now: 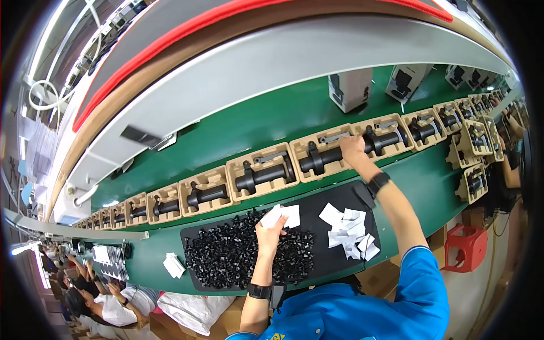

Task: The person folds a white paper insert, places a black plastic component inside it, and tucks the assembly into a cardboard tray containing a black cylindrical device. This process is repeated for several units along the assembly line.

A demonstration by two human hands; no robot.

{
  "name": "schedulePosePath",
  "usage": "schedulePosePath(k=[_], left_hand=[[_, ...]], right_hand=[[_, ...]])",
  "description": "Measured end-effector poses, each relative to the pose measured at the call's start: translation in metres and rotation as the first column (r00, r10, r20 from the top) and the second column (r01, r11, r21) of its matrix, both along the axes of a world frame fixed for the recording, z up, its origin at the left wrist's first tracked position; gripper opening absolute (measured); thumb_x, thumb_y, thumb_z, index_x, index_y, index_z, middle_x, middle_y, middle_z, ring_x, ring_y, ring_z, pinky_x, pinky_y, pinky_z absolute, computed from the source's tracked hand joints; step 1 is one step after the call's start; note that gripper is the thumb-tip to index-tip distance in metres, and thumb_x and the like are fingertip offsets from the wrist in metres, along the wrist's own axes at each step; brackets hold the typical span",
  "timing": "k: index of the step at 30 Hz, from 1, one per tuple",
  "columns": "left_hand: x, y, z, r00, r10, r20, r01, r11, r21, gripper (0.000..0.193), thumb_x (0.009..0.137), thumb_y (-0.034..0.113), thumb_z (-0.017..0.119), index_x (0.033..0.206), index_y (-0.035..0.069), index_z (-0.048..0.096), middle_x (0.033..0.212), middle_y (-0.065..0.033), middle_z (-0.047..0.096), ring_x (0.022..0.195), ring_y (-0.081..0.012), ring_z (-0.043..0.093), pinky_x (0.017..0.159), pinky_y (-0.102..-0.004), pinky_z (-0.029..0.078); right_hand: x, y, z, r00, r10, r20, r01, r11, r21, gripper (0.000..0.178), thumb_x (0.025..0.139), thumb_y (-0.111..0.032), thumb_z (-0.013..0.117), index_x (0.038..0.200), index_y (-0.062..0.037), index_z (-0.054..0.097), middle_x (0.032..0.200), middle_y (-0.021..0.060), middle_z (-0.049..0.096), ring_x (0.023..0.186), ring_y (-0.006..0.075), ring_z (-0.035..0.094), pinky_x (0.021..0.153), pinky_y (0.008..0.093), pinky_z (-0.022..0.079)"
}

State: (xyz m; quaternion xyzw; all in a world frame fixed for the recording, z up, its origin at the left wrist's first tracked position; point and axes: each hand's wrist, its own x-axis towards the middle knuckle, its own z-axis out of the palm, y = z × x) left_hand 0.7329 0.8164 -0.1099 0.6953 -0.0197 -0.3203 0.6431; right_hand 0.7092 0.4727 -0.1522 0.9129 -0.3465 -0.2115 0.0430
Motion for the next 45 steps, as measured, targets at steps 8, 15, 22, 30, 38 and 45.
schedulePosePath(k=[8, 15, 22, 30, 38, 45], left_hand=[[0.004, -0.002, 0.011, 0.972, 0.091, -0.218, -0.145, 0.959, -0.244, 0.037, 0.082, 0.007, 0.065, 0.116, 0.0, 0.054, 0.092, -0.0064, 0.063, 0.069, -0.0122, 0.061, 0.046, -0.0228, 0.048], [0.022, 0.038, 0.017, 0.973, 0.138, -0.185, -0.164, 0.978, -0.133, 0.04, 0.082, 0.017, 0.066, 0.117, 0.002, 0.054, 0.096, -0.0074, 0.064, 0.079, -0.0165, 0.066, 0.051, -0.0236, 0.052], [0.019, 0.156, 0.005, 0.93, 0.273, -0.245, -0.299, 0.952, -0.072, 0.045, 0.082, 0.016, 0.064, 0.122, 0.003, 0.049, 0.097, -0.0085, 0.063, 0.078, -0.0193, 0.066, 0.047, -0.0259, 0.053], [0.001, 0.248, -0.001, 0.821, 0.446, -0.356, -0.462, 0.886, 0.043, 0.043, 0.084, 0.014, 0.061, 0.124, 0.004, 0.048, 0.099, -0.0086, 0.063, 0.08, -0.0189, 0.065, 0.051, -0.0268, 0.054], [0.012, 0.272, 0.01, 0.795, 0.44, -0.417, -0.495, 0.868, -0.028, 0.042, 0.085, 0.012, 0.06, 0.124, 0.003, 0.047, 0.1, -0.0091, 0.061, 0.084, -0.0201, 0.064, 0.054, -0.028, 0.055], [0.018, 0.285, 0.02, 0.834, 0.362, -0.417, -0.441, 0.891, -0.109, 0.044, 0.085, 0.014, 0.059, 0.126, 0.006, 0.045, 0.102, -0.01, 0.061, 0.086, -0.0218, 0.063, 0.058, -0.0318, 0.056]], right_hand=[[-0.056, 0.188, 0.091, 0.759, -0.013, 0.651, -0.478, 0.668, 0.57, 0.037, 0.082, -0.041, 0.06, 0.076, -0.0044, 0.064, 0.071, 0.0114, 0.066, 0.066, 0.0287, 0.064, 0.061, 0.0392, 0.05], [-0.011, 0.2, 0.08, 0.641, -0.239, 0.73, -0.353, 0.752, 0.556, 0.028, 0.085, -0.024, 0.058, 0.068, -0.0026, 0.058, 0.062, 0.0143, 0.062, 0.059, 0.0345, 0.061, 0.055, 0.0414, 0.048], [0.057, 0.174, 0.003, 0.803, 0.281, 0.525, -0.233, 0.96, -0.157, 0.015, 0.078, -0.016, 0.054, 0.071, -0.0069, 0.062, 0.063, 0.0131, 0.064, 0.058, 0.0259, 0.065, 0.052, 0.038, 0.05], [0.083, 0.178, -0.047, 0.835, 0.322, 0.446, -0.186, 0.928, -0.323, 0.013, 0.079, -0.014, 0.053, 0.073, -0.0101, 0.064, 0.068, 0.0079, 0.066, 0.061, 0.0221, 0.066, 0.05, 0.0335, 0.049], [0.091, 0.18, -0.054, 0.931, 0.183, 0.315, -0.113, 0.967, -0.23, 0.021, 0.083, -0.019, 0.051, 0.073, -0.012, 0.067, 0.069, 0.0066, 0.066, 0.067, 0.023, 0.066, 0.056, 0.0372, 0.05], [0.096, 0.187, -0.022, 0.979, 0.174, 0.104, -0.139, 0.95, -0.281, 0.017, 0.084, -0.024, 0.054, 0.086, -0.014, 0.067, 0.07, -0.0005, 0.066, 0.069, 0.018, 0.067, 0.058, 0.0333, 0.048]])
